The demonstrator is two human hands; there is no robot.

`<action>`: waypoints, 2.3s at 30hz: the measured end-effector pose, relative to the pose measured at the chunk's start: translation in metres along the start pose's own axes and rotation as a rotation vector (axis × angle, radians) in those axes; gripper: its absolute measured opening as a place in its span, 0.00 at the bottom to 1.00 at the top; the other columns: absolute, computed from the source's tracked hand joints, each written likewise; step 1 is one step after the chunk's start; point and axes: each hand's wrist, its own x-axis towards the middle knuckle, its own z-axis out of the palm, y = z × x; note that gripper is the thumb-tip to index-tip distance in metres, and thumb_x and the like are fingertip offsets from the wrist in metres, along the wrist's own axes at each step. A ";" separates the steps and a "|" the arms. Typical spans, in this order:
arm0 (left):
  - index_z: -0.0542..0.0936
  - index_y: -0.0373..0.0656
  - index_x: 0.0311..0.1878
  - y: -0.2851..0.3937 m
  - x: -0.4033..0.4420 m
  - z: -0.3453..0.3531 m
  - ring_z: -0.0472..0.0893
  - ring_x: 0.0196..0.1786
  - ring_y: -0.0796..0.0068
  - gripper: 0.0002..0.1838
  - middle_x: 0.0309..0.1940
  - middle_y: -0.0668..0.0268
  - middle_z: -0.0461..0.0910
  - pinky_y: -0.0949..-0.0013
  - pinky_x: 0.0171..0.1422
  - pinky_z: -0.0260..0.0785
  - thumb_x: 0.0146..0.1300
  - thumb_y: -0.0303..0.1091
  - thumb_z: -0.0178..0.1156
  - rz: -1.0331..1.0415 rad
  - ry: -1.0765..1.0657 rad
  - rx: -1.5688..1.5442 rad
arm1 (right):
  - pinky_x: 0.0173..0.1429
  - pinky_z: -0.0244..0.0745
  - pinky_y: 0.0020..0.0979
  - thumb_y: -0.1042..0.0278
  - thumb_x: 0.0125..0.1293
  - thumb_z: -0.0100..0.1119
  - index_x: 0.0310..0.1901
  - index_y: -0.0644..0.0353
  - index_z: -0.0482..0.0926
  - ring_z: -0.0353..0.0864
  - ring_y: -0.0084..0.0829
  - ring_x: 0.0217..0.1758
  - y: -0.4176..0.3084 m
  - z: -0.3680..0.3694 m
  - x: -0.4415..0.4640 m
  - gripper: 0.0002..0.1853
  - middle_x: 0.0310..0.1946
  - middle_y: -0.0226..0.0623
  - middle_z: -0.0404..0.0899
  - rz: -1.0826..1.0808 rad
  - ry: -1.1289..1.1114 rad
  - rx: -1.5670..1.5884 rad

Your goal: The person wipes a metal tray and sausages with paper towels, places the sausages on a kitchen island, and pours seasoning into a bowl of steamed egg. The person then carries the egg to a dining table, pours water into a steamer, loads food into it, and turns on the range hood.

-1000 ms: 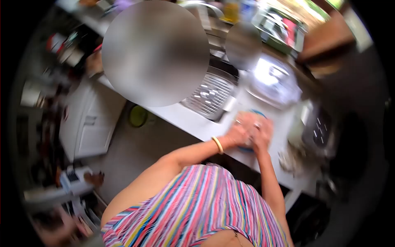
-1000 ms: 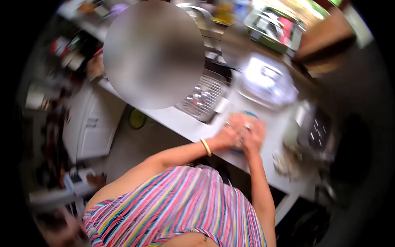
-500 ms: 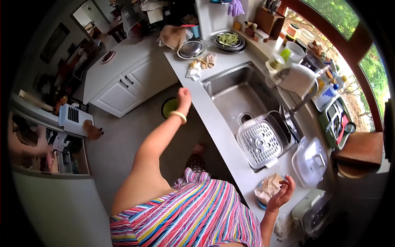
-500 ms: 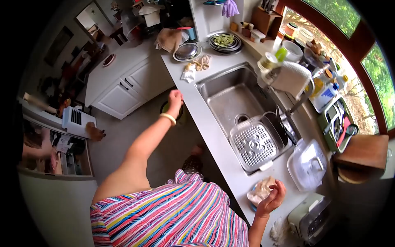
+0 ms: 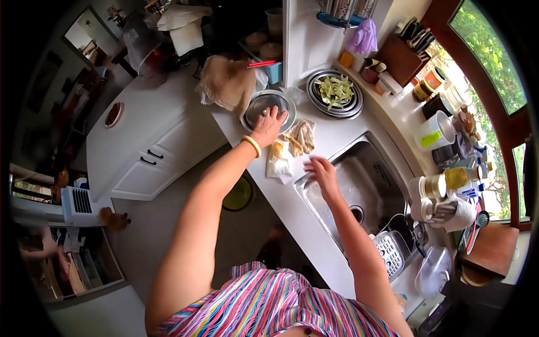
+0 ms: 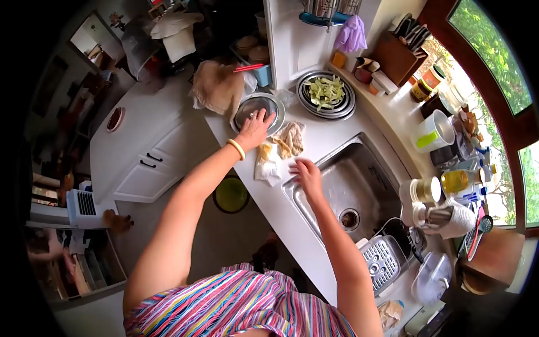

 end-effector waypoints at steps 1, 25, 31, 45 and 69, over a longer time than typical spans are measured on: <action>0.57 0.48 0.67 -0.003 0.003 0.002 0.64 0.61 0.41 0.35 0.59 0.46 0.58 0.50 0.52 0.68 0.53 0.26 0.54 0.027 -0.052 -0.005 | 0.37 0.74 0.26 0.63 0.68 0.46 0.49 0.65 0.72 0.78 0.27 0.37 0.000 0.018 0.037 0.15 0.38 0.38 0.79 0.019 -0.015 0.031; 0.66 0.34 0.57 -0.107 -0.045 -0.064 0.75 0.52 0.64 0.25 0.50 0.55 0.74 0.64 0.60 0.65 0.54 0.15 0.38 -0.699 0.668 -1.137 | 0.22 0.57 0.20 0.61 0.65 0.53 0.29 0.61 0.73 0.62 0.16 0.18 -0.009 -0.023 -0.017 0.12 0.19 0.24 0.68 -0.155 0.359 0.156; 0.63 0.31 0.60 -0.091 -0.034 0.119 0.70 0.58 0.59 0.28 0.60 0.51 0.65 0.58 0.63 0.62 0.51 0.17 0.40 -1.042 0.381 -1.523 | 0.24 0.59 0.16 0.59 0.64 0.52 0.40 0.60 0.77 0.65 0.13 0.21 -0.029 -0.094 -0.209 0.13 0.23 0.23 0.73 -0.114 0.622 0.079; 0.73 0.31 0.50 0.006 -0.046 0.040 0.73 0.51 0.45 0.24 0.49 0.43 0.74 0.54 0.56 0.66 0.54 0.37 0.56 -0.866 0.614 -0.343 | 0.19 0.50 0.15 0.67 0.66 0.50 0.34 0.57 0.75 0.57 0.09 0.16 -0.008 -0.229 -0.593 0.06 0.21 0.18 0.70 -0.474 1.384 0.356; 0.72 0.46 0.39 0.961 -0.244 -0.278 0.69 0.51 0.60 0.10 0.43 0.61 0.70 0.61 0.56 0.60 0.52 0.25 0.54 1.900 -0.030 -0.806 | 0.20 0.54 0.18 0.70 0.63 0.50 0.27 0.59 0.73 0.57 0.11 0.15 0.046 -0.524 -0.803 0.07 0.17 0.20 0.67 -0.438 1.383 0.280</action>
